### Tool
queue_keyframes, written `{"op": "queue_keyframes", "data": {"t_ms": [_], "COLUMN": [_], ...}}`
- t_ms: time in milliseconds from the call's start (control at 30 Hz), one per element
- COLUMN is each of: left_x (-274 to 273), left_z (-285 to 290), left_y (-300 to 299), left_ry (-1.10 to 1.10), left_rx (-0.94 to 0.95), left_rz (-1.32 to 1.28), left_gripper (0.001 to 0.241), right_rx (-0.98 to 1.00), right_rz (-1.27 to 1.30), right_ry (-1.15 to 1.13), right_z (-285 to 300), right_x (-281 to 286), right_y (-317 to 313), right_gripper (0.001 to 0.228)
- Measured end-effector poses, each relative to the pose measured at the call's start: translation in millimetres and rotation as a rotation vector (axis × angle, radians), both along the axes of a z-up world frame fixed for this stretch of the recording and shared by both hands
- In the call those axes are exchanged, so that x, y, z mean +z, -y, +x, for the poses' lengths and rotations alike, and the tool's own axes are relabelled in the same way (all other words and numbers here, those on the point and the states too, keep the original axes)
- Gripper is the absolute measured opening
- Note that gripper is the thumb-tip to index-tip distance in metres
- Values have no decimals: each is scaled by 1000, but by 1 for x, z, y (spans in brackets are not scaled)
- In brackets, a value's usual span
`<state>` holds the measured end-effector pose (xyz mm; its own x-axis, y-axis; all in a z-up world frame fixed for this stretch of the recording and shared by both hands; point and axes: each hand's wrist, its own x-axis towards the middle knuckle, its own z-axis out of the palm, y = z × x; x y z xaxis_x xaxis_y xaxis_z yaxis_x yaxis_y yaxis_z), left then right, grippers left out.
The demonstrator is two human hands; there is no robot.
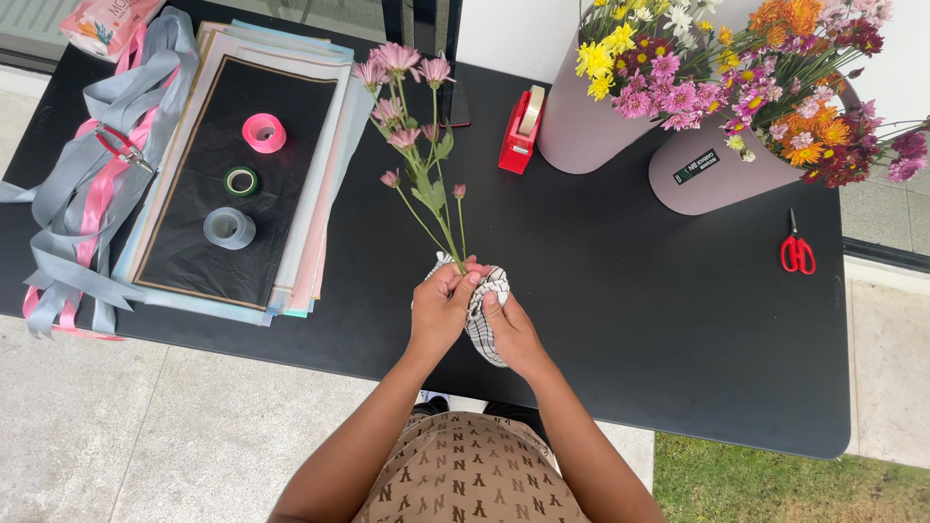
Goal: The person selects individual flowers from various arrangements, cleans the stems with a cloth, and gathers them into a new small bunch before securing them together.
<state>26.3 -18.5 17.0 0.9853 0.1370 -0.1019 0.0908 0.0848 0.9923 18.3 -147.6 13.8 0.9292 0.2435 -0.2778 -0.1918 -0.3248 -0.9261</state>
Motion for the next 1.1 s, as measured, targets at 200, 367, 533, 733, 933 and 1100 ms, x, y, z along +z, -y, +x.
{"op": "queue_keyframes", "data": {"t_ms": [200,367,533,733,933,1100], "left_x": [-9,-15,-17,-12,-24,-22], "left_z": [2,6,9,5,11,12], "left_y": [-3,-16,-17,-16,-23,-20], "left_ry": [-88,-74,-97,-132,-171,-172], "left_rx": [-44,-39,14,33,-64,-6], "left_rz": [13,-111,-45,41,-5,-31], "left_gripper": [22,31,21,21,27,20], "right_rx": [-60,-61,-79,-86,-51,-39], "right_rz": [-8,-9,177,170,71,106], "right_ry": [172,180,98,164,181,159], "right_z": [4,5,11,17,17,14], "right_x": [-101,-129,-75,-66,-90,-128], "right_y": [10,17,-2,-9,2,6], "right_gripper": [40,40,39,42,41,39]}}
